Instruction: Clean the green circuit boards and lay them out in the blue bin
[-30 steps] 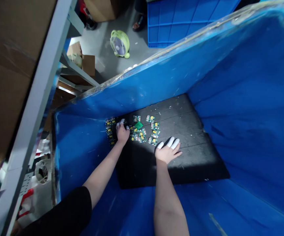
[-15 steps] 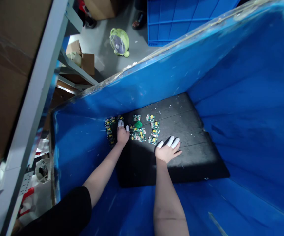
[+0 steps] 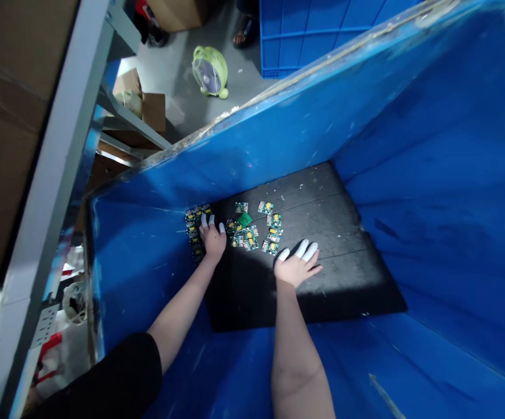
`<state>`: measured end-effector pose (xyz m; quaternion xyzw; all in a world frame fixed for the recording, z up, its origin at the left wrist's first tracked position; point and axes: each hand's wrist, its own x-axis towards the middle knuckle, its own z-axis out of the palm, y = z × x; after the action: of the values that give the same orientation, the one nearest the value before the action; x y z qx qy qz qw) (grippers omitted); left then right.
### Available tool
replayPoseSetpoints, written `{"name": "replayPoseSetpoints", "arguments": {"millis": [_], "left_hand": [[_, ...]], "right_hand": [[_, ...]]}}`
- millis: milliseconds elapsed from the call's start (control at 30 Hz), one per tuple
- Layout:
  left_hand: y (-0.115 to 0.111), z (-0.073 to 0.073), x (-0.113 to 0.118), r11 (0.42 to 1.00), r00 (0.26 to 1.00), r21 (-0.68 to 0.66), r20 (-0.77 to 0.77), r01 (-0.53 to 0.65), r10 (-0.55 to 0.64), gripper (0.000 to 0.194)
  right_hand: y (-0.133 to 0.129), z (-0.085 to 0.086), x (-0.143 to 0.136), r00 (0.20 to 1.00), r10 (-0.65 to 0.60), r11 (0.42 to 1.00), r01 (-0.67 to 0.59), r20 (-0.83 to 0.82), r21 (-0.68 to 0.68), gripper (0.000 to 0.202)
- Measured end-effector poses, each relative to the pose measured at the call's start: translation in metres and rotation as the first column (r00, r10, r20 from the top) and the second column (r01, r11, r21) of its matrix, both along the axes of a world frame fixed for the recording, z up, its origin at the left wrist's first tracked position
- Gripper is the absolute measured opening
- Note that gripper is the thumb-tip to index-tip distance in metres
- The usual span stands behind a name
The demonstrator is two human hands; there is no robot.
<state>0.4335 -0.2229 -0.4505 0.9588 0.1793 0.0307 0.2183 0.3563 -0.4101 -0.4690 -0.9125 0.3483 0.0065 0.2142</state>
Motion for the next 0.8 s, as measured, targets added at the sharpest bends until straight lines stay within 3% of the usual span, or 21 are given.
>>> {"name": "replayPoseSetpoints", "arguments": {"millis": [133, 300, 633, 733, 800], "left_hand": [[-0.008, 0.003, 0.009, 0.990, 0.991, -0.044, -0.009, 0.136, -0.136, 0.039], [-0.019, -0.001, 0.035, 0.932, 0.938, -0.132, -0.037, 0.337, -0.344, 0.034], [-0.028, -0.006, 0.069, 0.914, 0.915, -0.172, -0.107, 0.367, -0.388, 0.031], [-0.028, 0.001, 0.074, 0.912, 0.911, -0.179, -0.124, 0.368, -0.392, 0.029], [-0.025, 0.015, 0.071, 0.921, 0.920, -0.177, -0.124, 0.347, -0.371, 0.029]], "right_hand": [[0.000, -0.001, 0.000, 1.000, 0.003, 1.000, -0.003, 0.000, -0.003, 0.065], [0.000, -0.001, 0.000, 1.000, 0.002, 1.000, -0.002, -0.009, -0.004, 0.065], [0.001, 0.004, 0.003, 0.998, -0.008, 1.000, 0.010, -0.070, 0.029, 0.065], [0.003, 0.011, 0.005, 0.994, -0.005, 0.997, 0.013, -0.110, 0.072, 0.065], [0.003, 0.021, 0.008, 0.990, 0.003, 0.992, 0.014, -0.139, 0.123, 0.065]]}}
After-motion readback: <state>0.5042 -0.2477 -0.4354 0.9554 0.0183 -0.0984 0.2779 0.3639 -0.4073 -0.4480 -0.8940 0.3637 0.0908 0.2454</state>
